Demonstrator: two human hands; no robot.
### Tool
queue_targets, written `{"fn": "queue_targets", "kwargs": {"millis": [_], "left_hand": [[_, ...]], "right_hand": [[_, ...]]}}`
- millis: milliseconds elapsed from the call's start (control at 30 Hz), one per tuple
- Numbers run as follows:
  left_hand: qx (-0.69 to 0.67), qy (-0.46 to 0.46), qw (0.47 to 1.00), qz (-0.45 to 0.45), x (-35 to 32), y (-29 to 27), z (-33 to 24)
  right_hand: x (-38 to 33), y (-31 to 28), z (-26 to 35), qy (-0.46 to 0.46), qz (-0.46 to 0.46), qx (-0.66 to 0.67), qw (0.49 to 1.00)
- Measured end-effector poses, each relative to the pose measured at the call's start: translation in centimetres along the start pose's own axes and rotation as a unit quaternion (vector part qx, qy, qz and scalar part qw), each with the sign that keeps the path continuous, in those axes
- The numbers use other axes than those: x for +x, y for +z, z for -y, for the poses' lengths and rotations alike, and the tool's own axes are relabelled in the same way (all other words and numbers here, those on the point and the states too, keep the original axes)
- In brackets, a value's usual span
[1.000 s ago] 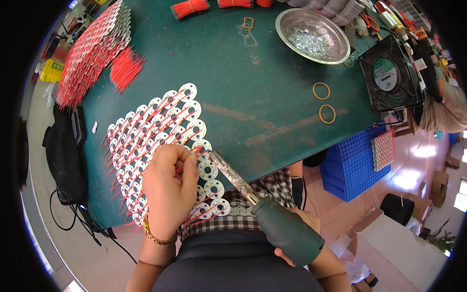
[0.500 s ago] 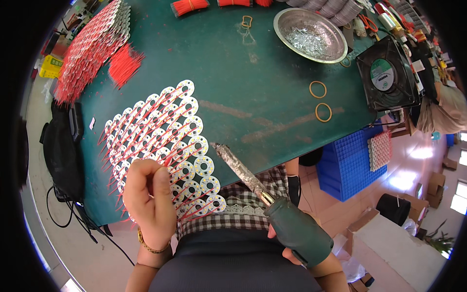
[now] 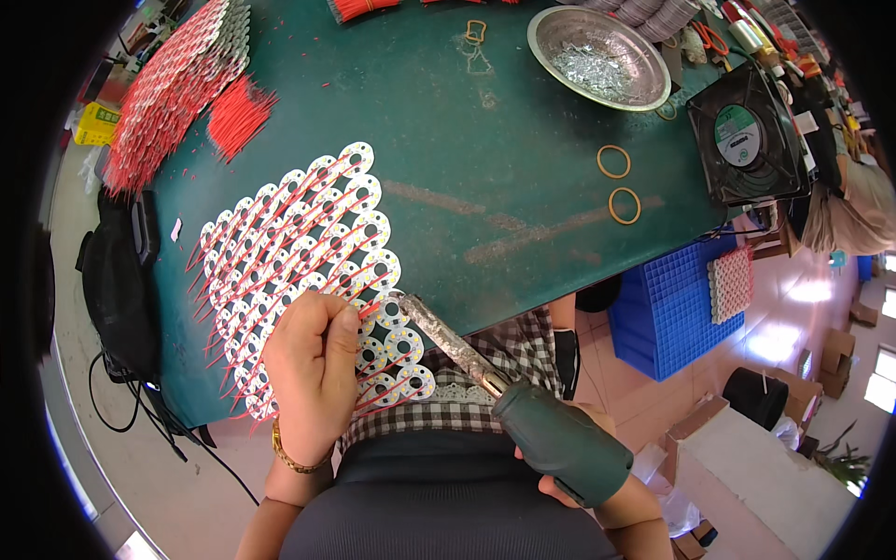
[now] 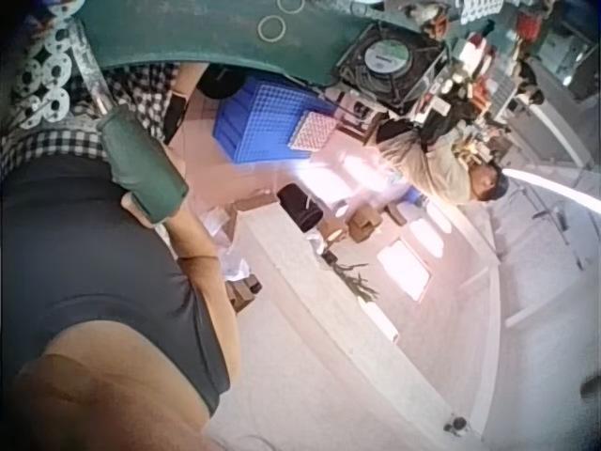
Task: The person solders wire connections between LED module plates with a soldering iron.
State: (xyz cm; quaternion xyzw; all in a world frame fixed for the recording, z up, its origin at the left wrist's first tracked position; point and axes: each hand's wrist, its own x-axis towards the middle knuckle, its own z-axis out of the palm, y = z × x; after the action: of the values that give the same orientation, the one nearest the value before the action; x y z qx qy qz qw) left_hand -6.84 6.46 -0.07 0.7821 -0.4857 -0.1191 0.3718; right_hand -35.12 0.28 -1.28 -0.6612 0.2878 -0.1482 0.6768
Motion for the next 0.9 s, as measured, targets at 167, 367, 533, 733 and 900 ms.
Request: {"fn": "queue_targets", "kwargs": {"millis": [167,367,533,733,900], "left_hand": [[0.025,0.02,0.999,-0.01,0.1,0.2,-0.2],[0.051,0.017,0.999,-0.005,0.0,0.3,-0.3],[0.069,0.028,0.997,0.019,0.0,0.2,-0.3],[0.074,0.042,0.996,0.016,-0.2,0.1,-0.1],[0.072,0.049,0.996,0.019,0.1,0.2,-0.3]], "right_hand": [[0.5,0.7,0.7,0.011,-0.014,0.037,0.999],[-0.1,1.5,-0.2,0.0,-0.056,0.097,0.994],[-0.4,1.3,-0.9,-0.017,-0.042,0.07,0.997],[-0.5,1.2,-0.9,-0.031,-0.03,0.077,0.996],[-0.3,1.0,-0.1,0.022,-0.023,0.07,0.997]]}}
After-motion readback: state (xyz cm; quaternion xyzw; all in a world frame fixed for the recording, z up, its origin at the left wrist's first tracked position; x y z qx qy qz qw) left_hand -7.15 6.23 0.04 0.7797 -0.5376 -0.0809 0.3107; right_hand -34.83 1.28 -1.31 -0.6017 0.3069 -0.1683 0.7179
